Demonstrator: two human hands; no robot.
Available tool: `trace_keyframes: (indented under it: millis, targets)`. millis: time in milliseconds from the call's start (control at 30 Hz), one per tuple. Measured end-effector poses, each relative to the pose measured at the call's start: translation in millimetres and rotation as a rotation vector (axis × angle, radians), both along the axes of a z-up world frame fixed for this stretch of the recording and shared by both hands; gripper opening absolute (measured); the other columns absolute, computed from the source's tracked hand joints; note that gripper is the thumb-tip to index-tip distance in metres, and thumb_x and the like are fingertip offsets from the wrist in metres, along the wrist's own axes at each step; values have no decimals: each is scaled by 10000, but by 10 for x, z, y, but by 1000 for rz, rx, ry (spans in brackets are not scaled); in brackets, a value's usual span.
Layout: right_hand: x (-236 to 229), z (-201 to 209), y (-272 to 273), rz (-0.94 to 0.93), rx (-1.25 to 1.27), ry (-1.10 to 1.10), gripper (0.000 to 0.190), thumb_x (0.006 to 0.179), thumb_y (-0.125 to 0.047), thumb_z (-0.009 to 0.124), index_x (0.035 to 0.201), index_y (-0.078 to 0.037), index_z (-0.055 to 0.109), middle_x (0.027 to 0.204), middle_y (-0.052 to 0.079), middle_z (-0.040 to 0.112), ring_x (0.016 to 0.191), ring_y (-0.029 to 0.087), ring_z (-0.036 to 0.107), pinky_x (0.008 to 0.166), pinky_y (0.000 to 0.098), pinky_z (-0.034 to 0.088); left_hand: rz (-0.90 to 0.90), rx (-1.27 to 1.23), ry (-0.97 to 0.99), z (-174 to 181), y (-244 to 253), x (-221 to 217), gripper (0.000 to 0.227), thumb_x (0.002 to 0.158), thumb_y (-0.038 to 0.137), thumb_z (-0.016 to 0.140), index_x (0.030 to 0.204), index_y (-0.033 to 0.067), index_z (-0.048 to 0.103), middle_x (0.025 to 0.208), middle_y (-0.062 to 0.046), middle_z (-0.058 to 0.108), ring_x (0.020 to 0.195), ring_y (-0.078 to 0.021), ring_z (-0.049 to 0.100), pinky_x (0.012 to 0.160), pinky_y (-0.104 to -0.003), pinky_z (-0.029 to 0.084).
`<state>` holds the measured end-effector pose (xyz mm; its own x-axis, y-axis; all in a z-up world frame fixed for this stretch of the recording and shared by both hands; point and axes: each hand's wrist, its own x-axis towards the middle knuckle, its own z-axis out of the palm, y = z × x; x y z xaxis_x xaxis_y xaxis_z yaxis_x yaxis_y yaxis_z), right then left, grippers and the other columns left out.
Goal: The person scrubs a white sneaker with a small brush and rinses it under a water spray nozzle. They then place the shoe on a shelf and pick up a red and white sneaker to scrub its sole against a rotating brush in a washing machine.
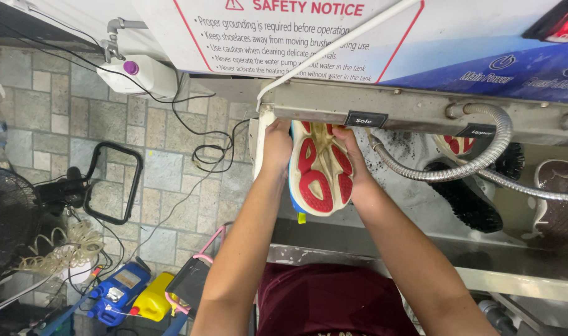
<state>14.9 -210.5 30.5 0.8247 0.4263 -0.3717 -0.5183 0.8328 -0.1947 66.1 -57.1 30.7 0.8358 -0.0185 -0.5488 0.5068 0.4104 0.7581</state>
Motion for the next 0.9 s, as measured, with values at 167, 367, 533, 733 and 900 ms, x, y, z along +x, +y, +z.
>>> trace_keyframes:
  millis: [167,367,533,733,900]
  targets:
    - [-254,47,-8,8,-110,54,569,950,-396,596,1417,-72,563,1269,122,693,1105,232,691,996,399,544,-2,-49,-113,20,1,-278,408,1116,280,457,1183,-57,677,1048,-148,739,871,-176,689,800,-331,559]
    - [-117,-71,-107,-1,-51,69,538,952,-377,592,1401,-82,562,1271,110,688,1115,239,686,1010,410,545,-7,-105,-50,-221,-84,-172,377,1087,277,451,1118,-26,675,997,-134,739,820,-178,693,760,-336,568]
    - [111,-85,-95,-19,-30,-73,482,1028,-335,581,1422,-58,557,1321,105,675,1158,230,673,1048,403,528,6,-13,-43,-339,-52,46,306,1043,163,468,1058,-72,663,940,-179,731,772,-230,721,698,-378,600]
    - [-20,80,-57,-22,-81,61,508,981,-332,570,1427,-90,554,1323,83,677,1154,199,683,1035,372,532,5,-50,-151,-253,-38,-111,346,1083,237,469,1094,-47,666,982,-143,738,823,-190,699,753,-340,581]
    - [-87,294,-200,30,-3,25,567,926,-307,578,1431,-53,553,1324,132,682,1158,227,688,1026,378,544,-11,87,-203,-255,-158,-358,436,1111,311,467,1168,-60,689,1030,-111,740,902,-142,649,859,-311,528]
